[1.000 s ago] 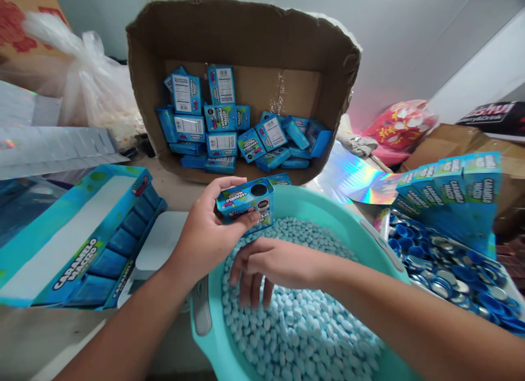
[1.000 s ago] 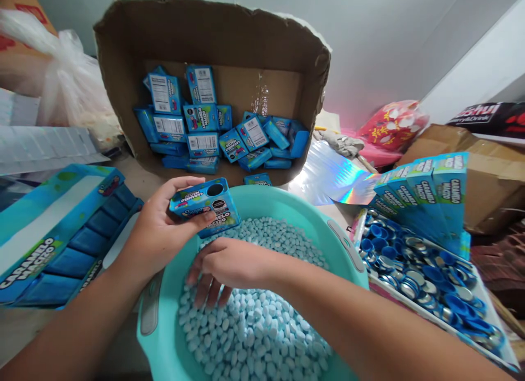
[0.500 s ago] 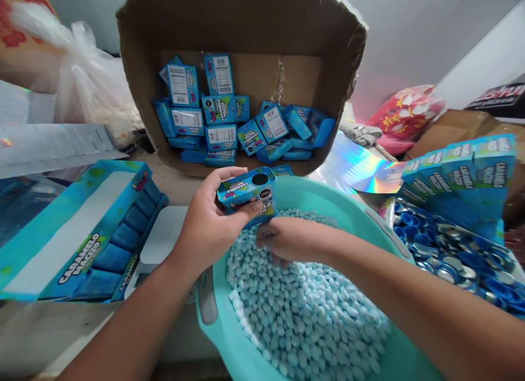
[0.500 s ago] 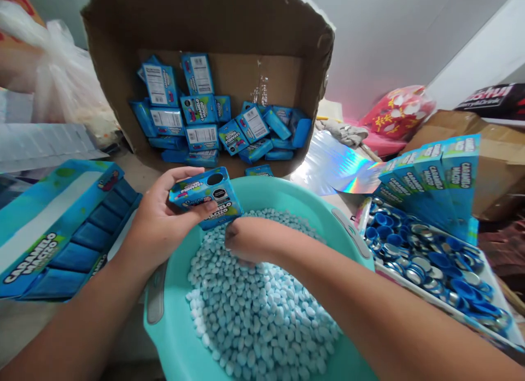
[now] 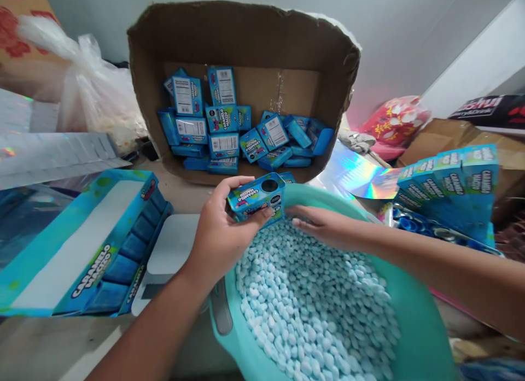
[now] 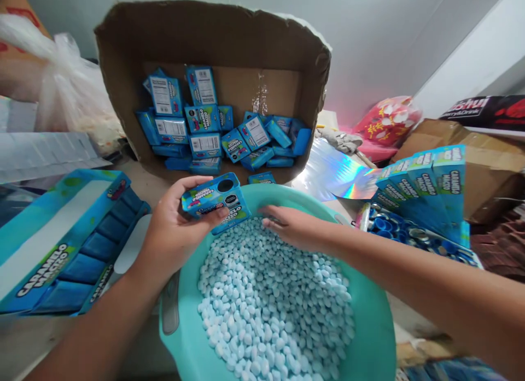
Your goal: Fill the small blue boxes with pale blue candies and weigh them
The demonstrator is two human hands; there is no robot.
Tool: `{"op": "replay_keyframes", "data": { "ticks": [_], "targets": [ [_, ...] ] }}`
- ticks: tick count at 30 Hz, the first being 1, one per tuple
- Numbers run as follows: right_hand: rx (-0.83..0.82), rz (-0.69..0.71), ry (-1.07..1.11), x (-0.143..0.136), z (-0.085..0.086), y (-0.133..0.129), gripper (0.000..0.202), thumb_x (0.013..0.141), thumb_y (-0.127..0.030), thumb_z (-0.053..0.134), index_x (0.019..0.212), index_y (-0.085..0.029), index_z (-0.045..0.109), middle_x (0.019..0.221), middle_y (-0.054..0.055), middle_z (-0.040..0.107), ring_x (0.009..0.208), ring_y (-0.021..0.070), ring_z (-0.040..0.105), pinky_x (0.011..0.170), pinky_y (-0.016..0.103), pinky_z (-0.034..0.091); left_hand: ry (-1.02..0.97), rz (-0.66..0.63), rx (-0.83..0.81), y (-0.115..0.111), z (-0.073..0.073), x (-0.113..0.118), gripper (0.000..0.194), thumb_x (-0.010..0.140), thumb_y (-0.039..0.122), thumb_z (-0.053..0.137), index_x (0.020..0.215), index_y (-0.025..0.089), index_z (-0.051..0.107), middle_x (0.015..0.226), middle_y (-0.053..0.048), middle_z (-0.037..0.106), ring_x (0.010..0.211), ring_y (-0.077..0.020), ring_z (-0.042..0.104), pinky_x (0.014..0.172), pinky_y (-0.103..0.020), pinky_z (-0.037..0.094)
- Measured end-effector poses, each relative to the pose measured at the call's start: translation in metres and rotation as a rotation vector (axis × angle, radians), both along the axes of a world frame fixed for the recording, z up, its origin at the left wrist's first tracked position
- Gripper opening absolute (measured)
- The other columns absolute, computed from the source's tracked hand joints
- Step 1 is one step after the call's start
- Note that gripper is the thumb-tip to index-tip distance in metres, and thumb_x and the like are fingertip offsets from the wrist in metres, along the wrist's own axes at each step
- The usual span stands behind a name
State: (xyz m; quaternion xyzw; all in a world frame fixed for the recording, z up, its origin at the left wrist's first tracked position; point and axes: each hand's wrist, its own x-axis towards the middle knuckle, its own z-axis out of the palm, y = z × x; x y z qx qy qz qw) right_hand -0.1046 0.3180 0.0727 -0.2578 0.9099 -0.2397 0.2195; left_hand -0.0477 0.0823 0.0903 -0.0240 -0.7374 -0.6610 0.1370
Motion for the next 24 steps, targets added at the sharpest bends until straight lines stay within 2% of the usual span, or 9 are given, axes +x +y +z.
{"op": "replay_keyframes", "data": {
  "ticks": [2, 4, 7, 10, 13, 18, 21, 24],
  "targets": [
    [-0.037, 0.062, -0.057, 0.008, -0.013, -0.003, 0.061, 0.102, -0.055, 0.039, 0.147, -0.014, 0.049, 0.149, 0.017, 0.052, 0.136, 0.0316, 0.049, 0.116, 0.049, 0.036, 0.009, -0.008, 0.014, 0.0, 0.0, 0.0, 0.049, 0.073, 0.027, 0.084, 0.117, 0.024, 0.062, 0.101, -0.002, 0.073, 0.088, -0.0192, 0.074, 0.074, -0.026, 0.062],
    [-0.101, 0.16, -0.079, 0.018, -0.023, -0.01, 0.075, 0.095, -0.064, 0.05, 0.149, -0.013, 0.046, 0.155, 0.018, 0.045, 0.142, 0.0316, 0.043, 0.12, 0.049, 0.031, 0.015, -0.019, 0.018, -0.001, 0.0, 0.0, 0.048, 0.074, 0.026, 0.083, 0.117, 0.024, 0.062, 0.102, -0.001, 0.073, 0.089, -0.0192, 0.074, 0.075, -0.025, 0.062],
    [-0.162, 0.27, -0.06, 0.031, -0.029, -0.023, 0.109, 0.071, -0.074, 0.073, 0.153, -0.01, 0.04, 0.161, 0.022, 0.032, 0.147, 0.0361, 0.033, 0.122, 0.051, 0.026, -0.002, -0.054, 0.022, -0.002, 0.001, -0.001, 0.048, 0.075, 0.025, 0.083, 0.118, 0.024, 0.062, 0.104, -0.001, 0.074, 0.092, -0.0193, 0.074, 0.077, -0.025, 0.062],
    [-0.15, 0.309, -0.03, 0.041, -0.03, -0.032, 0.132, 0.053, -0.075, 0.083, 0.155, -0.008, 0.033, 0.162, 0.025, 0.028, 0.148, 0.0408, 0.028, 0.122, 0.053, 0.024, -0.021, -0.078, 0.027, -0.002, 0.001, -0.001, 0.047, 0.075, 0.024, 0.083, 0.117, 0.025, 0.062, 0.102, 0.0, 0.075, 0.092, -0.0189, 0.075, 0.075, -0.023, 0.062],
    [-0.178, 0.336, -0.014, 0.049, -0.032, -0.037, 0.136, 0.045, -0.076, 0.085, 0.154, -0.01, 0.036, 0.161, 0.024, 0.03, 0.147, 0.0423, 0.028, 0.121, 0.054, 0.023, -0.011, -0.089, 0.013, -0.003, 0.0, -0.001, 0.046, 0.076, 0.024, 0.082, 0.117, 0.025, 0.062, 0.104, 0.0, 0.075, 0.093, -0.0206, 0.075, 0.074, -0.024, 0.063],
    [-0.339, 0.35, -0.039, 0.063, -0.037, -0.044, 0.128, 0.04, -0.076, 0.087, 0.142, -0.009, 0.05, 0.147, 0.024, 0.049, 0.134, 0.0382, 0.047, 0.119, 0.045, 0.031, -0.025, -0.102, 0.037, -0.002, -0.001, -0.003, 0.047, 0.076, 0.025, 0.082, 0.118, 0.024, 0.061, 0.104, -0.001, 0.075, 0.093, -0.0215, 0.075, 0.074, -0.026, 0.063],
    [-0.36, 0.344, -0.102, 0.067, -0.036, -0.048, 0.126, 0.039, -0.074, 0.088, 0.141, -0.01, 0.051, 0.137, 0.02, 0.057, 0.126, 0.0362, 0.054, 0.116, 0.041, 0.035, -0.029, -0.092, 0.027, -0.001, -0.002, -0.004, 0.048, 0.075, 0.026, 0.082, 0.118, 0.024, 0.061, 0.104, -0.002, 0.074, 0.093, -0.0216, 0.075, 0.075, -0.027, 0.064],
    [-0.357, 0.341, -0.143, 0.066, -0.035, -0.051, 0.127, 0.038, -0.073, 0.089, 0.143, -0.012, 0.049, 0.135, 0.019, 0.058, 0.12, 0.0363, 0.056, 0.113, 0.041, 0.037, -0.028, -0.078, -0.003, -0.001, -0.003, -0.004, 0.05, 0.074, 0.027, 0.084, 0.118, 0.024, 0.062, 0.106, -0.003, 0.074, 0.093, -0.0219, 0.074, 0.074, -0.027, 0.064]
  ]
}}
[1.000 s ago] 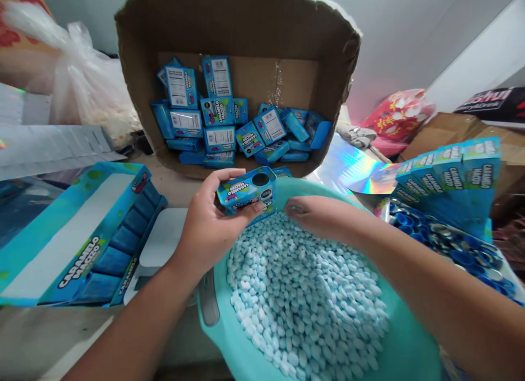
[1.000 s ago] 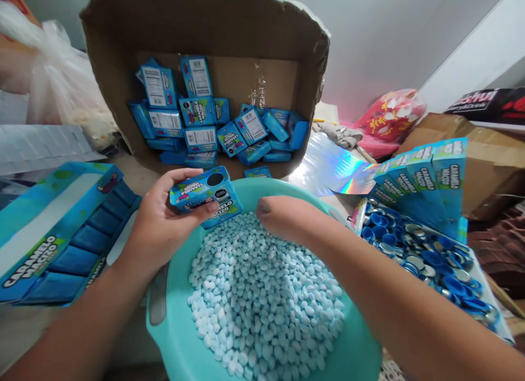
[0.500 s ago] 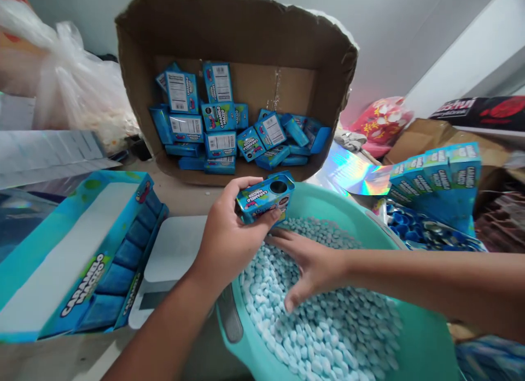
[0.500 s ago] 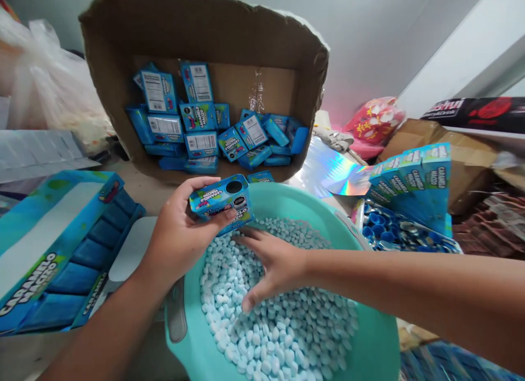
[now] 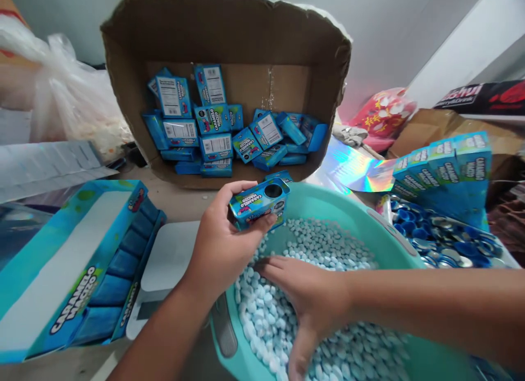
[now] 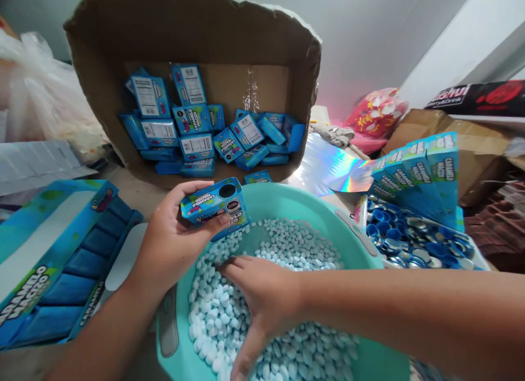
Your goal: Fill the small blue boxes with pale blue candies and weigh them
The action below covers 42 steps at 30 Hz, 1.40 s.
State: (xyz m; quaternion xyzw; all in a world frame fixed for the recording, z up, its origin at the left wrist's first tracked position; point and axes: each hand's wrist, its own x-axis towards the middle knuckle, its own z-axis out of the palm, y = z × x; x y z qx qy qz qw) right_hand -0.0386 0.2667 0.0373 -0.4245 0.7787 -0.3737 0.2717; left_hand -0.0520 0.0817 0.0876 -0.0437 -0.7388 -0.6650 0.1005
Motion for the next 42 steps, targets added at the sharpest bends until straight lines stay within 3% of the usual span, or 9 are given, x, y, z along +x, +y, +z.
{"op": "replay_keyframes", "data": {
  "ticks": [11, 16, 19, 26, 29, 33, 38, 42],
  "targets": [
    [-0.031, 0.016, 0.012, -0.008, 0.003, -0.008, 0.111, 0.044, -0.072, 0.088, 0.131, -0.009, 0.059, 0.129, 0.023, 0.063, 0.116, 0.0397, 0.059, 0.107, 0.044, 0.042, -0.011, 0.029, -0.094, 0.001, 0.001, 0.001, 0.051, 0.074, 0.03, 0.085, 0.12, 0.024, 0.062, 0.113, -0.003, 0.072, 0.099, -0.0222, 0.073, 0.082, -0.029, 0.063],
    [0.068, 0.049, -0.039, -0.009, 0.008, -0.012, 0.099, 0.046, -0.066, 0.088, 0.124, -0.01, 0.064, 0.119, 0.02, 0.07, 0.1, 0.0373, 0.067, 0.093, 0.042, 0.05, -0.028, 0.015, -0.106, 0.002, 0.002, 0.002, 0.053, 0.075, 0.031, 0.084, 0.121, 0.024, 0.06, 0.111, -0.004, 0.072, 0.097, -0.0232, 0.073, 0.081, -0.031, 0.064],
    [0.069, 0.036, -0.023, -0.009, 0.008, -0.014, 0.086, 0.049, -0.06, 0.088, 0.118, -0.014, 0.066, 0.112, 0.015, 0.073, 0.094, 0.0327, 0.067, 0.088, 0.038, 0.051, -0.031, 0.019, -0.109, 0.002, 0.001, 0.002, 0.053, 0.075, 0.031, 0.084, 0.121, 0.025, 0.06, 0.109, -0.003, 0.072, 0.095, -0.0223, 0.074, 0.08, -0.03, 0.064],
    [0.063, 0.0, -0.065, -0.01, 0.001, -0.015, 0.043, 0.051, -0.04, 0.085, 0.084, -0.019, 0.066, 0.081, 0.001, 0.071, 0.07, 0.0198, 0.061, 0.065, 0.027, 0.046, -0.004, 0.008, -0.159, 0.003, 0.003, 0.005, 0.05, 0.075, 0.029, 0.085, 0.12, 0.026, 0.062, 0.117, -0.003, 0.071, 0.098, -0.0205, 0.073, 0.081, -0.025, 0.062],
    [0.039, -0.014, -0.08, -0.012, -0.002, -0.014, 0.034, 0.05, -0.029, 0.082, 0.075, -0.02, 0.061, 0.072, -0.002, 0.066, 0.067, 0.0178, 0.059, 0.063, 0.026, 0.045, -0.011, 0.001, -0.194, 0.003, 0.005, 0.007, 0.05, 0.076, 0.03, 0.084, 0.121, 0.025, 0.062, 0.12, -0.004, 0.07, 0.099, -0.0213, 0.073, 0.081, -0.027, 0.062],
    [-0.022, 0.029, -0.09, -0.013, 0.008, -0.009, 0.026, 0.055, -0.028, 0.08, 0.069, -0.021, 0.059, 0.063, -0.006, 0.058, 0.057, 0.013, 0.053, 0.055, 0.023, 0.041, -0.051, -0.014, -0.223, 0.003, 0.007, 0.009, 0.056, 0.078, 0.033, 0.082, 0.129, 0.025, 0.059, 0.116, -0.005, 0.072, 0.098, -0.0235, 0.073, 0.082, -0.031, 0.062],
    [-0.145, -0.121, -0.16, -0.004, 0.032, 0.005, 0.025, 0.057, -0.024, 0.077, 0.081, -0.018, 0.069, 0.07, -0.004, 0.064, 0.06, 0.0121, 0.057, 0.061, 0.023, 0.046, -0.052, -0.065, -0.288, 0.002, 0.006, 0.011, 0.05, 0.08, 0.031, 0.077, 0.128, 0.027, 0.06, 0.116, -0.004, 0.073, 0.101, -0.0244, 0.072, 0.085, -0.033, 0.059],
    [-0.301, -0.356, -0.549, 0.003, 0.05, 0.009, 0.023, 0.058, -0.021, 0.079, 0.075, -0.017, 0.064, 0.063, -0.004, 0.059, 0.056, 0.0098, 0.052, 0.051, 0.02, 0.043, -0.002, -0.14, -0.388, 0.0, 0.005, 0.013, 0.046, 0.079, 0.024, 0.075, 0.123, 0.03, 0.063, 0.12, -0.001, 0.072, 0.108, -0.0229, 0.069, 0.09, -0.03, 0.054]
  ]
}}
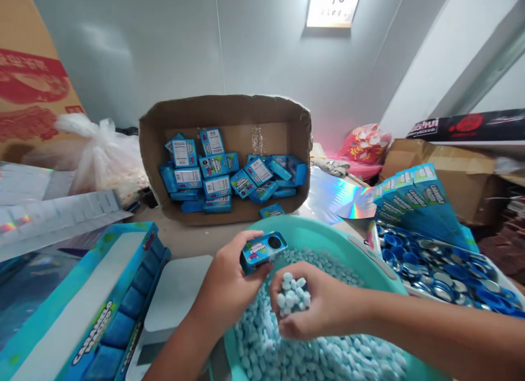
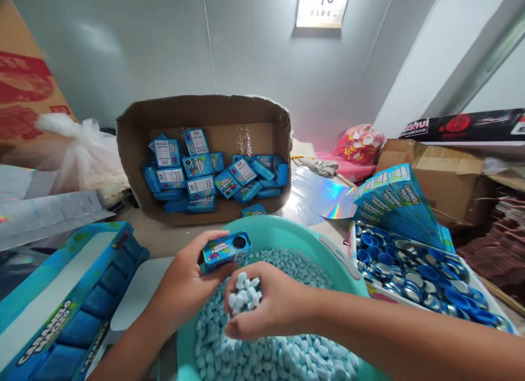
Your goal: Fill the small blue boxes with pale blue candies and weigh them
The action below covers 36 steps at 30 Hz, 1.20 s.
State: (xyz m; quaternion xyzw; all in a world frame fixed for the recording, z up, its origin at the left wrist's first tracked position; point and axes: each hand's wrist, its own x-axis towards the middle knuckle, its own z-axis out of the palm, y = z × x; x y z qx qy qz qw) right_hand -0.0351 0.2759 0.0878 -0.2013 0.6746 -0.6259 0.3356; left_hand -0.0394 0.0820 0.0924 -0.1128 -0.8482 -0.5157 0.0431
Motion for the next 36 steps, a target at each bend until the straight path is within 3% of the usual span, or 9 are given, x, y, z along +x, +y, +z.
{"op": "replay_keyframes", "data": {
  "ticks": [3, 7, 11, 14, 20, 25, 31, 36],
  "targets": [
    [-0.223, -0.113, -0.225, 0.003, 0.014, -0.004, 0.031, 0.056, -0.023, 0.086, 0.075, -0.017, 0.062, 0.057, -0.004, 0.059, 0.051, 0.0097, 0.052, 0.048, 0.019, 0.04, -0.008, -0.058, -0.023, 0.0, 0.001, 0.002, 0.046, 0.078, 0.02, 0.075, 0.121, 0.031, 0.065, 0.119, 0.002, 0.072, 0.106, -0.0213, 0.069, 0.09, -0.028, 0.052],
    [-0.494, -0.216, -0.356, 0.001, 0.034, -0.016, 0.03, 0.065, -0.028, 0.083, 0.08, -0.019, 0.059, 0.062, -0.001, 0.063, 0.052, 0.0102, 0.054, 0.049, 0.019, 0.039, -0.031, -0.127, 0.003, 0.001, 0.007, 0.004, 0.047, 0.077, 0.014, 0.071, 0.121, 0.03, 0.064, 0.115, 0.002, 0.072, 0.102, -0.0201, 0.069, 0.088, -0.027, 0.051],
    [-0.664, -0.309, -0.329, -0.017, 0.046, -0.026, 0.022, 0.074, -0.028, 0.078, 0.081, -0.02, 0.059, 0.067, -0.002, 0.062, 0.057, 0.0101, 0.055, 0.055, 0.02, 0.041, -0.041, -0.205, 0.051, 0.0, 0.012, 0.005, 0.032, 0.083, 0.017, 0.069, 0.113, 0.029, 0.067, 0.109, 0.004, 0.073, 0.097, -0.0181, 0.068, 0.083, -0.025, 0.049],
    [-0.754, -0.322, -0.233, -0.032, 0.05, -0.028, 0.02, 0.075, -0.028, 0.077, 0.079, -0.02, 0.059, 0.067, -0.003, 0.06, 0.056, 0.0099, 0.054, 0.054, 0.02, 0.041, -0.062, -0.215, 0.048, -0.001, 0.012, 0.005, 0.034, 0.084, 0.016, 0.07, 0.114, 0.032, 0.066, 0.109, 0.007, 0.072, 0.099, -0.0175, 0.067, 0.086, -0.024, 0.046],
    [-0.67, -0.421, -0.077, -0.041, 0.047, -0.022, 0.02, 0.075, -0.029, 0.077, 0.078, -0.02, 0.059, 0.067, -0.002, 0.06, 0.058, 0.0113, 0.056, 0.053, 0.02, 0.041, -0.042, -0.253, 0.005, -0.002, 0.01, 0.006, 0.049, 0.083, 0.013, 0.069, 0.126, 0.036, 0.06, 0.116, 0.008, 0.07, 0.103, -0.0166, 0.065, 0.087, -0.023, 0.044],
    [-0.568, -0.479, -0.059, -0.038, 0.04, -0.02, 0.022, 0.075, -0.03, 0.079, 0.077, -0.021, 0.06, 0.068, -0.002, 0.062, 0.06, 0.0121, 0.056, 0.056, 0.021, 0.044, -0.035, -0.295, -0.049, -0.002, 0.008, 0.007, 0.044, 0.085, 0.02, 0.071, 0.124, 0.036, 0.06, 0.117, 0.008, 0.069, 0.108, -0.0179, 0.063, 0.089, -0.025, 0.044],
    [-0.566, -0.477, -0.086, -0.037, 0.037, -0.019, 0.02, 0.077, -0.029, 0.078, 0.077, -0.021, 0.059, 0.071, -0.002, 0.063, 0.062, 0.0124, 0.057, 0.059, 0.021, 0.045, -0.06, -0.291, -0.116, -0.003, 0.005, 0.008, 0.037, 0.087, 0.027, 0.07, 0.121, 0.034, 0.057, 0.12, 0.005, 0.067, 0.113, -0.0207, 0.062, 0.091, -0.028, 0.045],
    [-0.601, -0.491, -0.11, -0.038, 0.042, -0.014, 0.022, 0.076, -0.029, 0.079, 0.074, -0.021, 0.059, 0.074, -0.001, 0.063, 0.068, 0.0124, 0.057, 0.064, 0.021, 0.047, -0.138, -0.243, -0.113, -0.002, 0.008, 0.008, 0.038, 0.087, 0.026, 0.069, 0.119, 0.035, 0.052, 0.108, 0.006, 0.067, 0.098, -0.0186, 0.064, 0.079, -0.026, 0.046]
  ]
}}
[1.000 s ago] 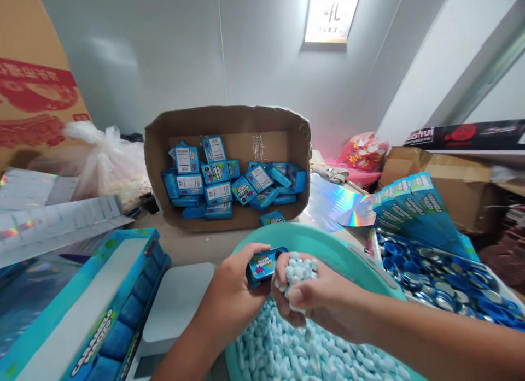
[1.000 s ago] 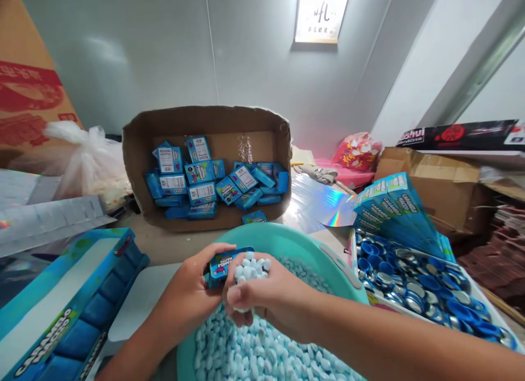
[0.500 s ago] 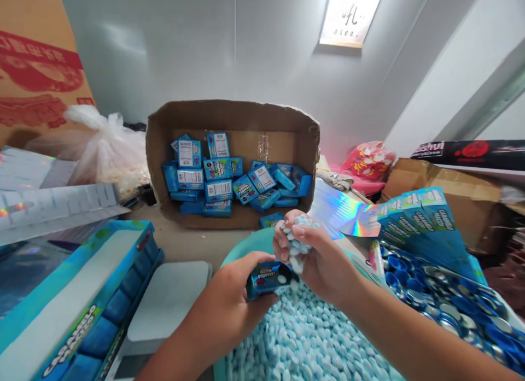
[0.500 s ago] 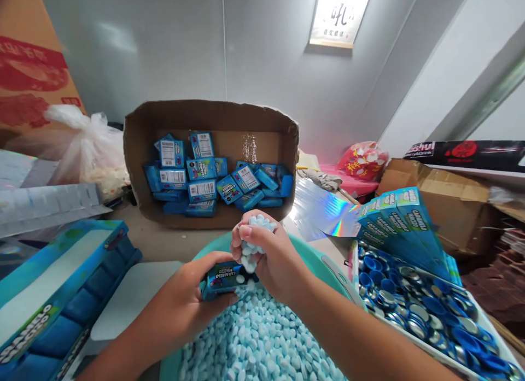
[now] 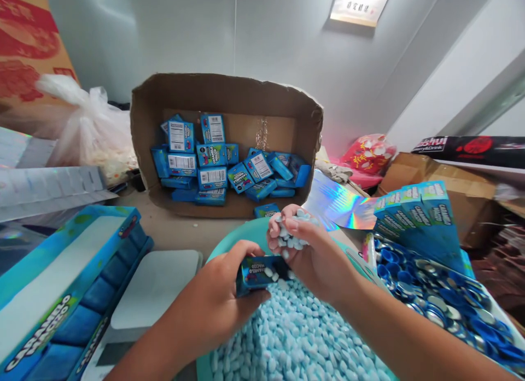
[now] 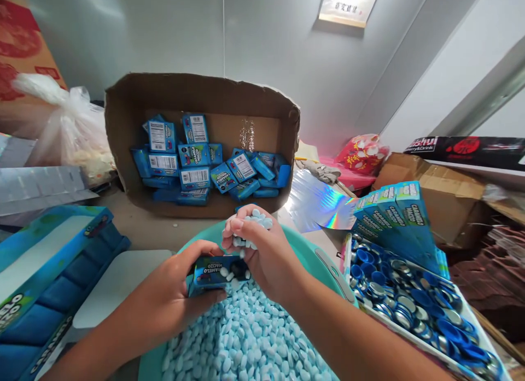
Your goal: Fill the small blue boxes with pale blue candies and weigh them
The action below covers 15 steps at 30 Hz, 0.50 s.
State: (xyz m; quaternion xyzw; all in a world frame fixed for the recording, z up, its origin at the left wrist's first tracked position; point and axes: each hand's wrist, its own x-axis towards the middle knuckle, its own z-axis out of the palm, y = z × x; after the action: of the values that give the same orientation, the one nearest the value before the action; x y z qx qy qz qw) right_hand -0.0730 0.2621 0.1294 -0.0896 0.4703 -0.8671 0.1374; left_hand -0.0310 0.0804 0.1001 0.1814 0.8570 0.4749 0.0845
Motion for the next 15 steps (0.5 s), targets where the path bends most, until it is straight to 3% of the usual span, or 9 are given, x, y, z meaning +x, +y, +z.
{"op": "replay_keyframes", "data": {
  "ticks": [3, 7, 11, 15],
  "targets": [
    [0.001, -0.001, 0.001, -0.0008, 0.003, 0.0025, 0.023, 0.076, -0.03, 0.078, 0.072, -0.02, 0.058, 0.076, -0.001, 0.064, 0.07, 0.0129, 0.058, 0.064, 0.021, 0.047, 0.01, 0.041, -0.024, 0.0007, -0.0005, 0.0006, 0.037, 0.087, 0.027, 0.069, 0.118, 0.034, 0.05, 0.107, 0.006, 0.066, 0.094, -0.0173, 0.064, 0.077, -0.025, 0.046],
    [0.001, 0.002, -0.002, -0.0018, 0.0039, 0.0026, 0.022, 0.075, -0.031, 0.078, 0.071, -0.02, 0.059, 0.078, -0.001, 0.064, 0.07, 0.0134, 0.059, 0.065, 0.022, 0.046, 0.073, 0.095, -0.043, -0.0005, -0.0054, 0.0008, 0.036, 0.089, 0.031, 0.067, 0.12, 0.034, 0.05, 0.121, 0.004, 0.065, 0.103, -0.019, 0.063, 0.086, -0.028, 0.047],
    [0.043, -0.004, -0.025, -0.0027, 0.0025, 0.0021, 0.02, 0.078, -0.034, 0.075, 0.07, -0.02, 0.063, 0.079, 0.0, 0.065, 0.073, 0.0148, 0.06, 0.066, 0.023, 0.046, 0.1, 0.026, -0.059, -0.0004, -0.0068, -0.0002, 0.019, 0.089, 0.027, 0.067, 0.106, 0.031, 0.059, 0.112, 0.004, 0.069, 0.098, -0.019, 0.064, 0.082, -0.027, 0.048],
    [0.024, 0.02, -0.069, -0.0038, 0.0013, 0.0022, 0.024, 0.079, -0.039, 0.071, 0.068, -0.02, 0.061, 0.078, 0.0, 0.064, 0.071, 0.0162, 0.06, 0.068, 0.027, 0.048, 0.118, -0.018, 0.009, 0.0021, -0.0042, -0.0012, 0.023, 0.088, 0.019, 0.066, 0.106, 0.032, 0.064, 0.12, 0.005, 0.069, 0.11, -0.0182, 0.063, 0.093, -0.026, 0.048]
  ]
}}
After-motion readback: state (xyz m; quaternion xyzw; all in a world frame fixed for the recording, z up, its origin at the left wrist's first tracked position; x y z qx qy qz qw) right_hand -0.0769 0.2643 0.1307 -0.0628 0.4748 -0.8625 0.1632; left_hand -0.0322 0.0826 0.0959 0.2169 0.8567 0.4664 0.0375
